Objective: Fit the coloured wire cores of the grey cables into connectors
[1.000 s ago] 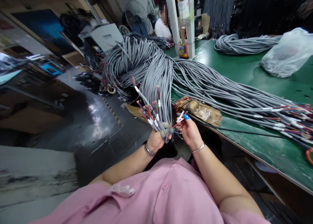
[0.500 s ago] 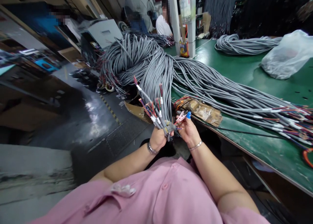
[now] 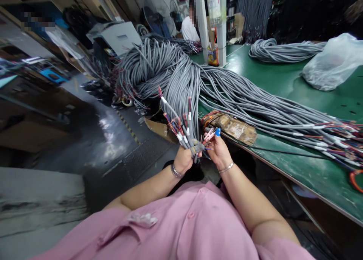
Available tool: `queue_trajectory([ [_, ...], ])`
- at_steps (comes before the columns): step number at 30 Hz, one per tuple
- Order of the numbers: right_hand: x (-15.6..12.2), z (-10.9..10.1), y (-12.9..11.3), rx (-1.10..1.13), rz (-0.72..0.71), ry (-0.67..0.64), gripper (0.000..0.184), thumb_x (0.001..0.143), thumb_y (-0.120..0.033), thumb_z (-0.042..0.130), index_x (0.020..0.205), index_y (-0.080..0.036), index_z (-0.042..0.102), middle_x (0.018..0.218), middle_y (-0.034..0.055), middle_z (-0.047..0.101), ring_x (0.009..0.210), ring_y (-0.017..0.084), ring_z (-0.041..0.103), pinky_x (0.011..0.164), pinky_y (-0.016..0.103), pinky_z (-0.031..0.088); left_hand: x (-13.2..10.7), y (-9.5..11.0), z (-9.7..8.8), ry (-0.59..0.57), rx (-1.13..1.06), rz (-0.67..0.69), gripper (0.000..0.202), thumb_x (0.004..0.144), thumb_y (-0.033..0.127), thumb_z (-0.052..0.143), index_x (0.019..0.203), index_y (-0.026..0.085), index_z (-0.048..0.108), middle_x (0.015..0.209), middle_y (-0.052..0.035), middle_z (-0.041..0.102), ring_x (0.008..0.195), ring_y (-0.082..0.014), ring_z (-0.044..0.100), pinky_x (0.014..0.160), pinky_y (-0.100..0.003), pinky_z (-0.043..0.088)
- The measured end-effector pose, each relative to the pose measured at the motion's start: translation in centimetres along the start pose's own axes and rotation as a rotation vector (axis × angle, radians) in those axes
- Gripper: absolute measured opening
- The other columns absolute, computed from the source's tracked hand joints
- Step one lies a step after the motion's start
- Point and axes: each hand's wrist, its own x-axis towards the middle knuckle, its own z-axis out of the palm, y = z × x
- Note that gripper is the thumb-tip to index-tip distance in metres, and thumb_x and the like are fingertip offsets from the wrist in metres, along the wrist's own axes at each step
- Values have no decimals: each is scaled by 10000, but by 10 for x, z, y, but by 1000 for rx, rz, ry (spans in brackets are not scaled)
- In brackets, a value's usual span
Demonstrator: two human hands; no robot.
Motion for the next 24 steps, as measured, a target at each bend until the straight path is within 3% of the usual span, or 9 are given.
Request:
queue_trajectory([
  [6, -1, 0, 1, 10, -3, -24, 289, 759, -472, 724, 776, -190, 663, 739, 10, 699, 635, 131, 604, 615, 267, 502, 2, -2, 1, 28, 18, -9, 276, 660, 355, 748, 583, 138, 595, 481, -1, 565, 430, -88, 490, 445, -215, 350],
  [13, -5, -6, -5, -49, 61, -87, 464, 776, -661, 582, 839, -207, 650, 841, 39, 701, 651, 147, 610, 609, 285, 508, -6, 0, -5, 5, -4, -7, 294, 649, 374, 759, 575, 142, 593, 483, 1, 560, 429, -87, 486, 432, -213, 348],
  [20, -11, -3, -10, -101, 27, -98, 272, 805, -460, 664, 883, -200, 670, 883, 36, 716, 676, 133, 614, 604, 254, 500, -11, -2, -7, 34, -28, 26, 302, 667, 389, 752, 582, 147, 591, 496, 2, 572, 424, -81, 477, 418, -211, 336],
  [24, -7, -4, -8, -121, -20, -81, 286, 818, -480, 643, 846, -196, 662, 878, 45, 721, 662, 134, 612, 575, 253, 488, -9, -1, -2, 76, -51, 20, 300, 654, 397, 758, 612, 150, 593, 494, 8, 579, 407, -78, 471, 418, -211, 347],
])
